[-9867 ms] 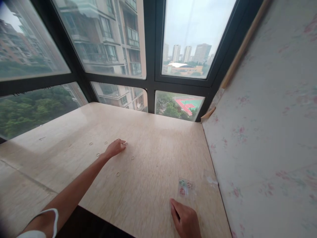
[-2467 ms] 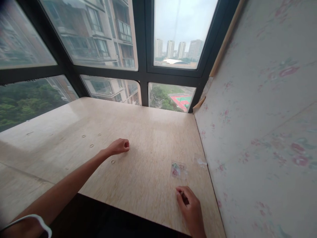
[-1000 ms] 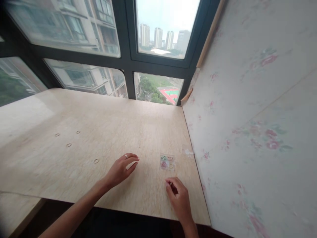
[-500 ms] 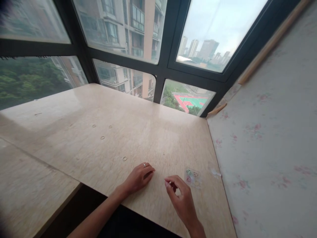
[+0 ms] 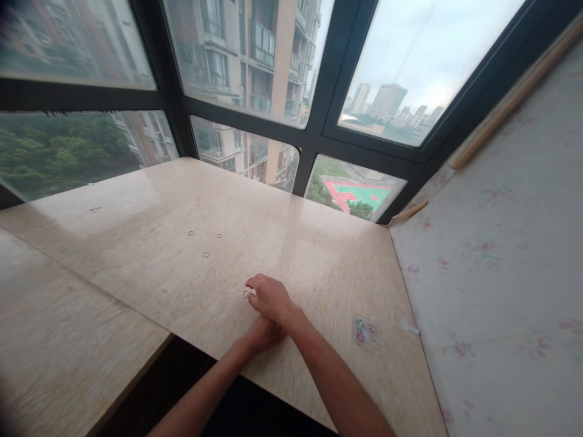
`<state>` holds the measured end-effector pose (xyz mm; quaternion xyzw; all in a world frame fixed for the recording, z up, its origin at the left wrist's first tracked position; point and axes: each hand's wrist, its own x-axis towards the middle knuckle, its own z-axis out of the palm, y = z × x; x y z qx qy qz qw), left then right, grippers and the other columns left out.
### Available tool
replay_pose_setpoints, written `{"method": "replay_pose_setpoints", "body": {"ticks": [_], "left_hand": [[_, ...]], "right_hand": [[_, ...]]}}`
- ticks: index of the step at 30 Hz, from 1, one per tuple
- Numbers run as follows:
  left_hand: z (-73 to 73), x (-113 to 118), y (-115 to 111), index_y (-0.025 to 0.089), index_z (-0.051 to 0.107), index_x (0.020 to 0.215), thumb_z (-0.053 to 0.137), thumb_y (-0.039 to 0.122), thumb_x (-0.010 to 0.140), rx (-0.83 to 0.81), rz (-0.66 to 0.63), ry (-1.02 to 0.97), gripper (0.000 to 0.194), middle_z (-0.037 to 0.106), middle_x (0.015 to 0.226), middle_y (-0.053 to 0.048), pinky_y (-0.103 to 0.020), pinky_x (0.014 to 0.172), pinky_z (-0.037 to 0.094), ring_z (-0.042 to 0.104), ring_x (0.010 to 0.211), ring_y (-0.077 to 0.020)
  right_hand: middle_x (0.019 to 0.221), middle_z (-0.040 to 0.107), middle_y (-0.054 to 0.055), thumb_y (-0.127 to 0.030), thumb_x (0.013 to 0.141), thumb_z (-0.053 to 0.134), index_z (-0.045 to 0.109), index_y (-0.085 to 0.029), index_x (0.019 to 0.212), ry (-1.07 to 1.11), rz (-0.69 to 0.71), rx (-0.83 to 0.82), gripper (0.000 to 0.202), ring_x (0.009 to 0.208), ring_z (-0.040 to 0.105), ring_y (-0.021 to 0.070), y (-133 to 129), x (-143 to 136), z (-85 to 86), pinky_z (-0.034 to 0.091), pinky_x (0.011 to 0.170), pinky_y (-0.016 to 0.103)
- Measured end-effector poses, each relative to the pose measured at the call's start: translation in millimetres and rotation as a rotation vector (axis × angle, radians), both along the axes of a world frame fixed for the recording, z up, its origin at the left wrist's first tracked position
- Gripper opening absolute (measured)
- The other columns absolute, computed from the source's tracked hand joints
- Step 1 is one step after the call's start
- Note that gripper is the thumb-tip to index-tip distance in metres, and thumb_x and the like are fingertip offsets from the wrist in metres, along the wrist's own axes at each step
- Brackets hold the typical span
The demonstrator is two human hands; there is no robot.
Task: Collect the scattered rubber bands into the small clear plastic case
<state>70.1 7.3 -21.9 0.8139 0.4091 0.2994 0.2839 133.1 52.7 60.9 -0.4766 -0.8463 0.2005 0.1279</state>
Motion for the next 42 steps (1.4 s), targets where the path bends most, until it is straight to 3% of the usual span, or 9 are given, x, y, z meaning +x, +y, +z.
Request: {"method": "replay_pose_setpoints", "body": {"ticks": [4, 11, 20, 31, 36, 42], "left_hand": [[2.4, -1.5, 0.9, 0.019, 0.048, 0.12, 0.047, 0.016, 0.078, -0.047, -0.003, -0.018, 0.042, 0.062, 0.116, -0.011, -0.043, 0.095, 0.045, 0.056, 0.112, -0.0289], [8.1, -0.3, 1.3, 0.017, 0.048, 0.124, 0.046, 0.018, 0.079, -0.081, 0.026, -0.015, 0.045, 0.061, 0.118, -0.013, -0.047, 0.1, 0.041, 0.054, 0.115, -0.0319], [18.3, 0.0, 3.5, 0.015, 0.054, 0.113, 0.042, 0.018, 0.081, -0.094, 0.001, 0.051, 0.035, 0.064, 0.106, -0.016, -0.046, 0.091, 0.048, 0.06, 0.099, -0.0347], [27.5, -2.4, -0.5, 0.017, 0.054, 0.104, 0.037, 0.014, 0.083, -0.109, -0.027, -0.013, 0.027, 0.063, 0.098, -0.012, -0.037, 0.076, 0.05, 0.06, 0.084, -0.026], [21.3, -1.2, -1.5, 0.02, 0.053, 0.106, 0.042, 0.016, 0.083, -0.098, 0.005, -0.009, 0.026, 0.062, 0.093, -0.008, -0.036, 0.083, 0.048, 0.059, 0.089, -0.025], [21.2, -1.4, -3.0, 0.019, 0.053, 0.112, 0.047, 0.018, 0.082, -0.092, 0.004, -0.008, 0.031, 0.063, 0.106, -0.011, -0.04, 0.088, 0.047, 0.059, 0.101, -0.0307]], "right_hand": [[0.101, 0.067, 0.006, -0.019, 0.083, 0.057, 0.066, -0.019, 0.104, -0.056, 0.003, 0.005, 0.023, 0.088, 0.061, 0.0169, 10.1, -3.8, -7.9, 0.044, 0.077, 0.027], [0.099, 0.068, 0.006, -0.018, 0.082, 0.059, 0.068, -0.017, 0.103, -0.079, 0.078, -0.01, 0.023, 0.089, 0.061, 0.0168, 17.7, -8.2, -11.7, 0.044, 0.077, 0.026], [0.095, 0.067, 0.006, -0.01, 0.08, 0.056, 0.069, -0.017, 0.094, -0.1, 0.144, -0.028, 0.021, 0.087, 0.06, 0.016, 24.8, -14.8, -11.1, 0.043, 0.076, 0.024], [0.093, 0.067, 0.009, -0.012, 0.086, 0.054, 0.068, -0.017, 0.085, -0.215, 0.135, -0.054, 0.015, 0.086, 0.061, 0.0192, 21.5, -19.1, -7.4, 0.043, 0.07, 0.027], [0.093, 0.066, 0.011, -0.013, 0.087, 0.049, 0.066, -0.015, 0.086, -0.224, 0.113, -0.07, 0.017, 0.085, 0.06, 0.0203, 20.1, -18.9, -13.5, 0.044, 0.072, 0.03], [0.092, 0.064, 0.008, -0.013, 0.083, 0.053, 0.061, -0.016, 0.083, -0.084, 0.089, -0.108, 0.009, 0.082, 0.057, 0.0181, 18.4, -13.1, -15.4, 0.044, 0.072, 0.029]]}}
